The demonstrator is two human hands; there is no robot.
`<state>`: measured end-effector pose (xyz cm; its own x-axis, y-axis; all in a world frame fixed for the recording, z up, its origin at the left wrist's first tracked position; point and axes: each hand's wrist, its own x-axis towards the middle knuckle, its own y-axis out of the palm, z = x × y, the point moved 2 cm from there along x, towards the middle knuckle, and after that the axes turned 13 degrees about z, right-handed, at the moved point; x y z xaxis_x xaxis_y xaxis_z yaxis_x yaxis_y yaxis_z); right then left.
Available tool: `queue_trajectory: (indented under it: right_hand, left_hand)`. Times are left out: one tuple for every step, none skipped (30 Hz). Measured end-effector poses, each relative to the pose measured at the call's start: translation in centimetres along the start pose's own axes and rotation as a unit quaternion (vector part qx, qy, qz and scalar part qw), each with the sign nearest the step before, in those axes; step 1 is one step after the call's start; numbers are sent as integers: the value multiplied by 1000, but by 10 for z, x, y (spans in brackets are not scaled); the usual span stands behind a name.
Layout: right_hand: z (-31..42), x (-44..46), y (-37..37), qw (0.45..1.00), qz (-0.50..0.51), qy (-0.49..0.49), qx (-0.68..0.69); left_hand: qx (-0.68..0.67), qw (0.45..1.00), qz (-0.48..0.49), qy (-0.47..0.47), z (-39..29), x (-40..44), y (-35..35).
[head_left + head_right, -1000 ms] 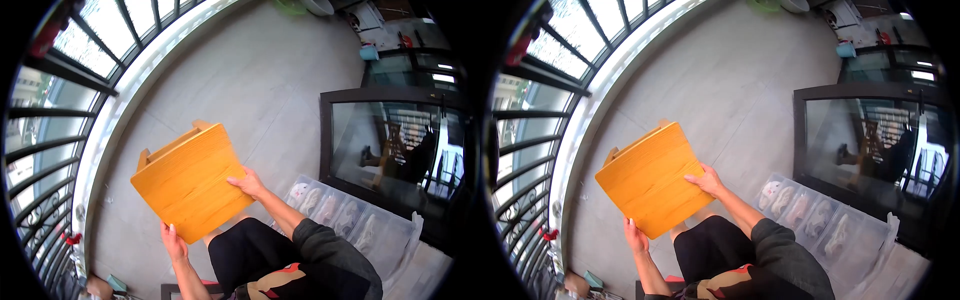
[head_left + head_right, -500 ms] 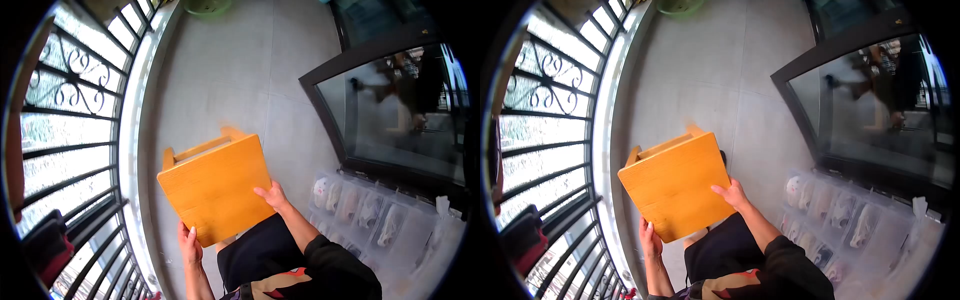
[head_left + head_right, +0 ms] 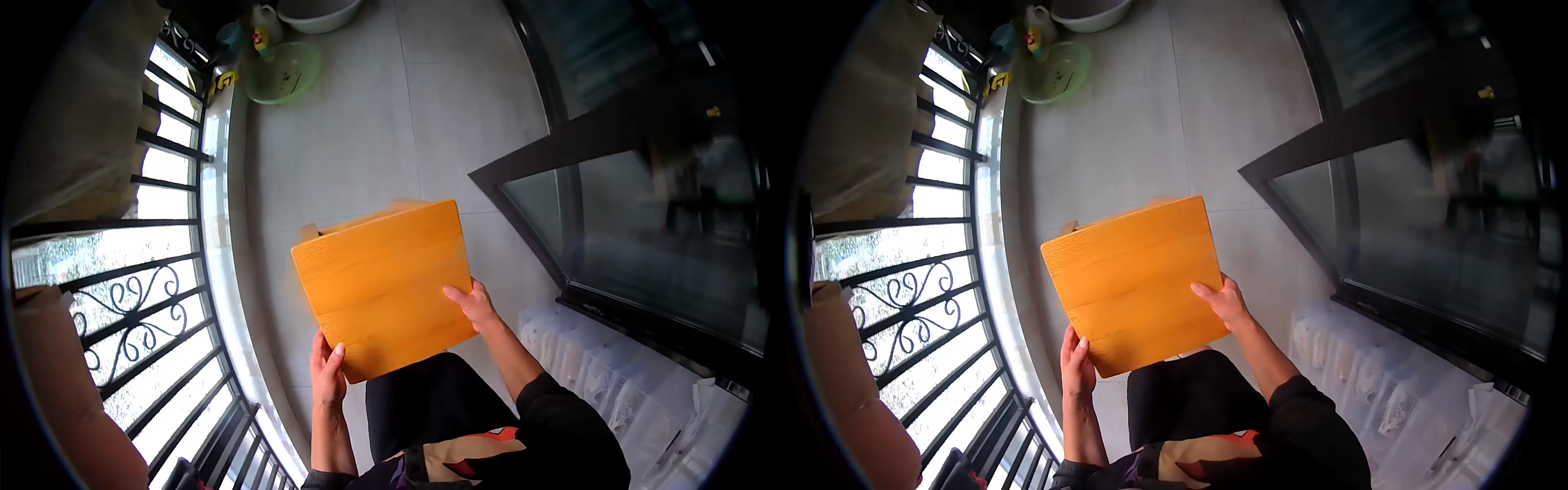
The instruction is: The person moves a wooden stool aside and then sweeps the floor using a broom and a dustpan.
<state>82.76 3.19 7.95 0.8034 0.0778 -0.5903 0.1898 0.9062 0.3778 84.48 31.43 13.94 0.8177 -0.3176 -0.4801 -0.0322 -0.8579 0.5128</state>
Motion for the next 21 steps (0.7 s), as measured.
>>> queue_trajectory:
  right_hand:
    - [18,11,-4,1000,-12,-6,12]
    - [33,26,1,1000,-17,-6,12]
    - [47,40,-1,999,-33,-2,7]
    - [62,56,-6,999,-50,1,1]
    - [75,67,-13,999,-53,0,4]
    - [85,80,-18,998,-68,6,18]
    - [96,97,-25,996,-80,9,34]
    - [99,120,-29,995,-86,8,55]
    - [116,135,-37,992,-104,1,70]
    - [133,143,-40,989,-123,-15,79]
    - [142,159,-47,989,-122,-13,88]
    - [152,173,-56,985,-133,-17,109]
    - [163,189,-67,981,-142,-21,127]
    - [170,209,-82,982,-134,-18,132]
    - [174,225,-93,979,-131,-28,155]
    - [181,241,-102,975,-135,-39,172]
    - [188,256,-110,974,-137,-37,175]
    - [200,267,-113,973,-163,-30,160]
    - [217,280,-122,971,-188,-25,145]
    - [231,290,-130,970,-191,-27,149]
    - [250,297,-135,966,-199,-36,161]
  left_hand:
    - [13,1000,16,-9,-12,23,9]
    - [22,999,31,-22,-27,46,8]
    - [26,999,39,-28,-39,70,14]
    - [30,998,46,-27,-52,99,20]
    - [43,996,61,-40,-63,123,30]
    - [58,994,76,-54,-73,148,38]
    - [64,993,81,-56,-84,176,47]
    - [88,989,95,-77,-96,211,50]
    - [102,985,100,-97,-106,240,65]
    - [114,981,113,-111,-117,261,77]
    - [115,978,127,-117,-121,287,84]
    - [123,977,122,-123,-129,311,97]
    - [152,971,130,-131,-134,336,111]
    - [181,964,137,-135,-137,361,124]
    - [188,964,127,-141,-139,384,133]
    - [196,960,135,-149,-142,410,141]
    - [204,956,148,-153,-146,435,148]
    - [204,954,150,-159,-151,456,153]
    - [212,951,157,-161,-155,481,164]
    - [220,948,166,-161,-159,501,175]
    - [222,943,175,-177,-166,519,191]
